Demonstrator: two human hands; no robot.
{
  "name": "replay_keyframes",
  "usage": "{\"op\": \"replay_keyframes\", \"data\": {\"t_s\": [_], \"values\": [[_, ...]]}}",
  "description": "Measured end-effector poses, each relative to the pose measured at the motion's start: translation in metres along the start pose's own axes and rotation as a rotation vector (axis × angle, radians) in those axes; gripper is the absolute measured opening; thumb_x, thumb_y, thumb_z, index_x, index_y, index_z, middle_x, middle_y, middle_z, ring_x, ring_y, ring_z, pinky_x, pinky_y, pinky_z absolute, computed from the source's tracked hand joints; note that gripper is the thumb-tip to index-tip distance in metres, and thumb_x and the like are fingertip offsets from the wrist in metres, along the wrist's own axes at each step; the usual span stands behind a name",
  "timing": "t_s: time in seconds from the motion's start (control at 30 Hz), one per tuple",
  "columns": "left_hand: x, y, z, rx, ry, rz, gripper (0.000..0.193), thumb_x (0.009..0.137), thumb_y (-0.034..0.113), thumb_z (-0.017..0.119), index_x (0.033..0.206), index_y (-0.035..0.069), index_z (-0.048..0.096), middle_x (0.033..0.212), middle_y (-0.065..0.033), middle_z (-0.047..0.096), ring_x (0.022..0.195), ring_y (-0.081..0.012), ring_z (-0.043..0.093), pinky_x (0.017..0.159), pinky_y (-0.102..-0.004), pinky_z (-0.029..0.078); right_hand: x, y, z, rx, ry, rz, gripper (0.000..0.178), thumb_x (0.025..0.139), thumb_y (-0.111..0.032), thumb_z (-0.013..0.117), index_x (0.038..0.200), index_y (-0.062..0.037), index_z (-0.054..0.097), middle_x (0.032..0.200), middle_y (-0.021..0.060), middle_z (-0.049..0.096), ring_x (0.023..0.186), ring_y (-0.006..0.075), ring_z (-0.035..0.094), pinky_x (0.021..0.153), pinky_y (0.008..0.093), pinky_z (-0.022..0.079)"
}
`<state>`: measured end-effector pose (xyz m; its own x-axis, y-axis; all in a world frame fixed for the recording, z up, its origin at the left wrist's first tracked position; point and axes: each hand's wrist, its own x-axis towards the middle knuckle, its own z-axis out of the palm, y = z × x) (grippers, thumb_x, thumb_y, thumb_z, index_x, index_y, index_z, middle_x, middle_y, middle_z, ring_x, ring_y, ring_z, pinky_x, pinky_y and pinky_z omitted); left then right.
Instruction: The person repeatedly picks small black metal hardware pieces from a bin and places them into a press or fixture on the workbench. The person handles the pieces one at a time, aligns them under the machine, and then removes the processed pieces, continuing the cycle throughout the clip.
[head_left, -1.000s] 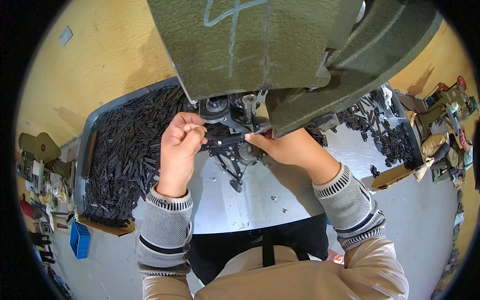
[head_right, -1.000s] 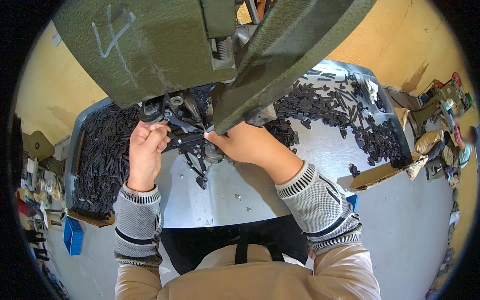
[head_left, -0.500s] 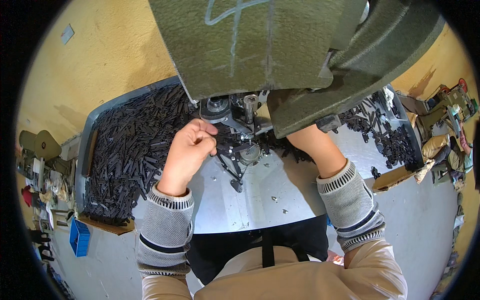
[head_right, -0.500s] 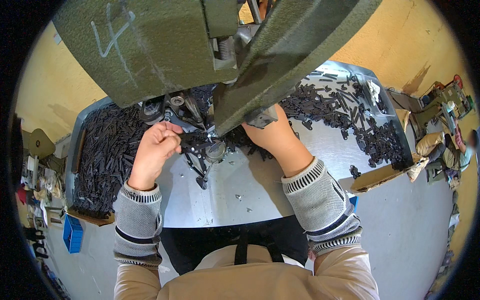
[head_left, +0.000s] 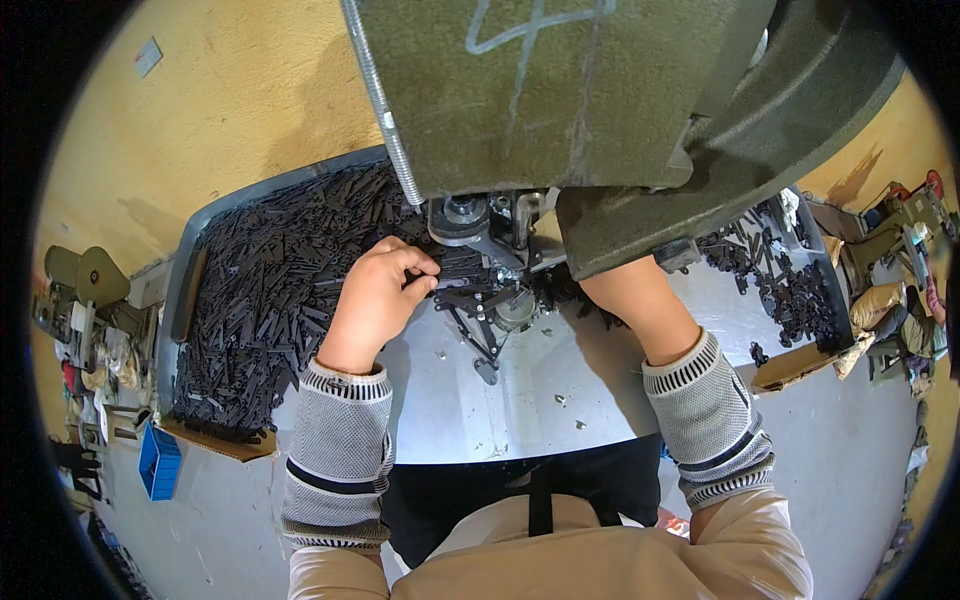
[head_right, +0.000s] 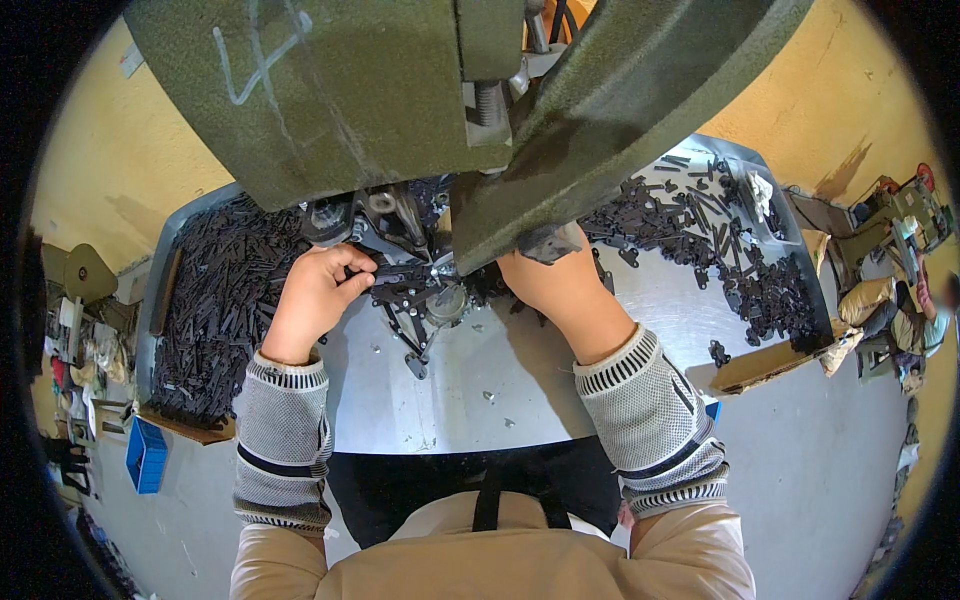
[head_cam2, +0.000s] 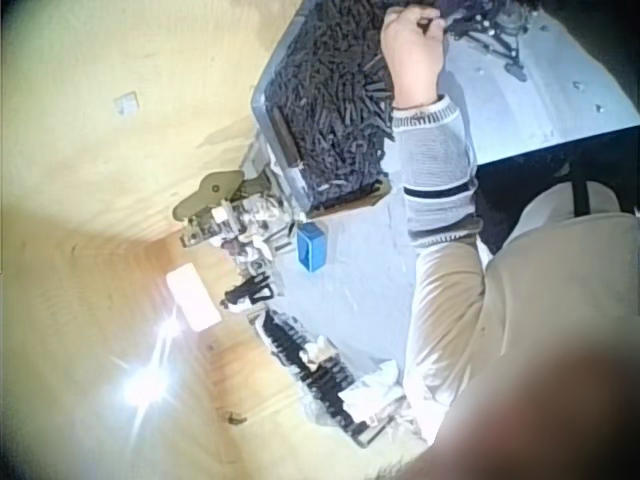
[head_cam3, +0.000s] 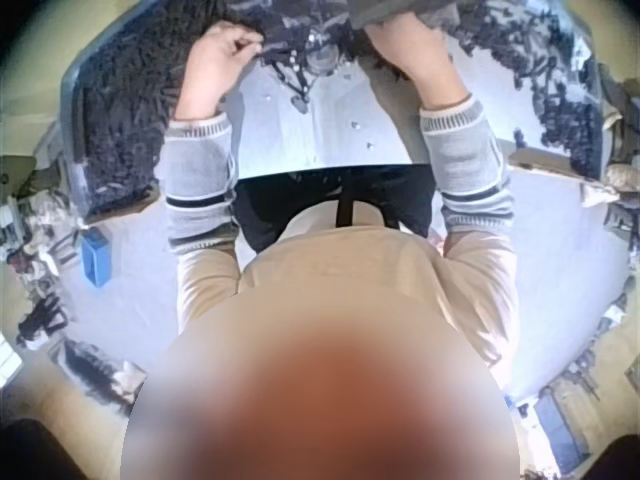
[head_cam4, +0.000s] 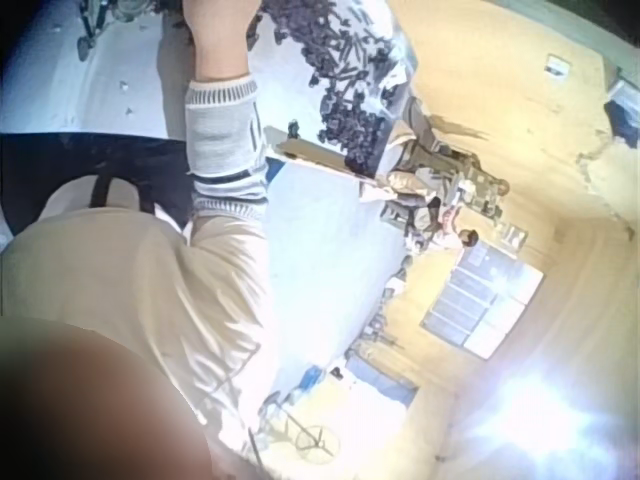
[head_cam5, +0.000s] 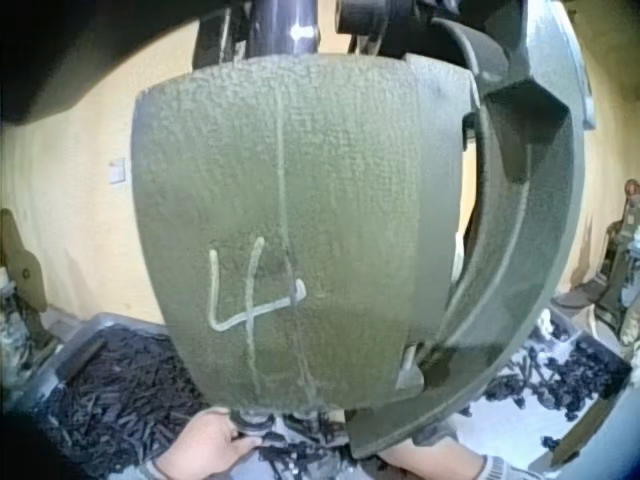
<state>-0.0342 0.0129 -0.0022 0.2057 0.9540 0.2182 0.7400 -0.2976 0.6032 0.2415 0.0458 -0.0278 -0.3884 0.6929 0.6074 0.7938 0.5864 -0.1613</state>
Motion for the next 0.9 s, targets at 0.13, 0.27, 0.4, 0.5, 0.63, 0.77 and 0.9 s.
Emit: {"op": "replay_keyframes", "data": {"t_s": [0.13,0.27,0.4,0.5,0.63,0.77,0.9], "values": [[-0.001,0.003,-0.006,0.036,0.002,-0.019,0.015,0.071,0.001,0.073,0.085,0.000,0.067,0.083,-0.0117,0.060,0.077,-0.0255,0.062,0.071,-0.0336,0.050,0.001,0.003,0.000,-0.021,0.020,-0.007,0.023,0.081,-0.013,0.062,0.104,-0.0083,0.064,0.101,0.0110,0.066,0.098,0.0311,0.060,0.086,0.0391,0.048],[0.001,-0.002,-0.004,0.048,-0.052,-0.093,0.013,0.071,0.002,0.072,0.082,-0.001,0.065,0.081,-0.0121,0.060,0.075,-0.0265,0.061,0.070,-0.0338,0.049,-0.001,0.003,0.000,0.062,0.048,-0.017,0.022,0.082,-0.012,0.062,0.104,-0.0074,0.063,0.104,0.0109,0.066,0.100,0.0308,0.060,0.087,0.0379,0.048],[0.001,-0.010,-0.002,0.077,-0.047,-0.018,0.010,0.074,0.004,0.069,0.082,-0.001,0.065,0.081,-0.0123,0.059,0.072,-0.0248,0.059,0.069,-0.0329,0.048,-0.001,-0.001,-0.004,0.245,0.048,0.037,0.020,0.083,-0.011,0.062,0.103,-0.0057,0.063,0.104,0.0109,0.066,0.101,0.0288,0.060,0.087,0.0360,0.047],[0.002,-0.013,-0.004,-0.155,-0.053,-0.128,0.012,0.079,0.006,0.066,0.090,0.000,0.063,0.082,-0.0087,0.059,0.070,-0.0175,0.057,0.066,-0.0291,0.047,0.003,-0.010,-0.011,0.477,0.116,0.030,0.018,0.084,-0.009,0.064,0.101,-0.0044,0.062,0.099,0.0084,0.066,0.093,0.0235,0.061,0.082,0.0337,0.048],[0.001,-0.005,-0.002,-0.909,-0.042,-0.248,0.017,0.085,0.006,0.063,0.101,0.000,0.059,0.081,-0.0027,0.058,0.069,-0.0089,0.052,0.062,-0.0225,0.044,0.004,-0.016,-0.035,0.935,-0.342,0.538,0.014,0.083,-0.007,0.067,0.095,-0.0014,0.063,0.083,0.0038,0.064,0.073,0.0140,0.059,0.064,0.0281,0.049],[-0.003,0.012,0.007,-1.102,-0.040,-0.254,0.012,0.088,0.003,0.060,0.098,-0.001,0.056,0.082,-0.0050,0.062,0.071,-0.0099,0.058,0.062,-0.0210,0.047,0.008,-0.023,-0.047,1.072,-0.416,0.705,0.009,0.084,-0.008,0.068,0.087,-0.0012,0.064,0.072,0.0022,0.062,0.060,0.0097,0.054,0.052,0.0236,0.045],[-0.005,0.023,0.015,-1.003,-0.045,-0.226,0.014,0.090,0.011,0.063,0.096,0.000,0.057,0.084,-0.0090,0.065,0.070,-0.0127,0.063,0.063,-0.0226,0.051,0.009,-0.025,-0.051,1.136,-0.465,0.688,0.008,0.084,-0.010,0.068,0.086,-0.0024,0.065,0.071,0.0023,0.062,0.058,0.0092,0.055,0.050,0.0221,0.044]]}}
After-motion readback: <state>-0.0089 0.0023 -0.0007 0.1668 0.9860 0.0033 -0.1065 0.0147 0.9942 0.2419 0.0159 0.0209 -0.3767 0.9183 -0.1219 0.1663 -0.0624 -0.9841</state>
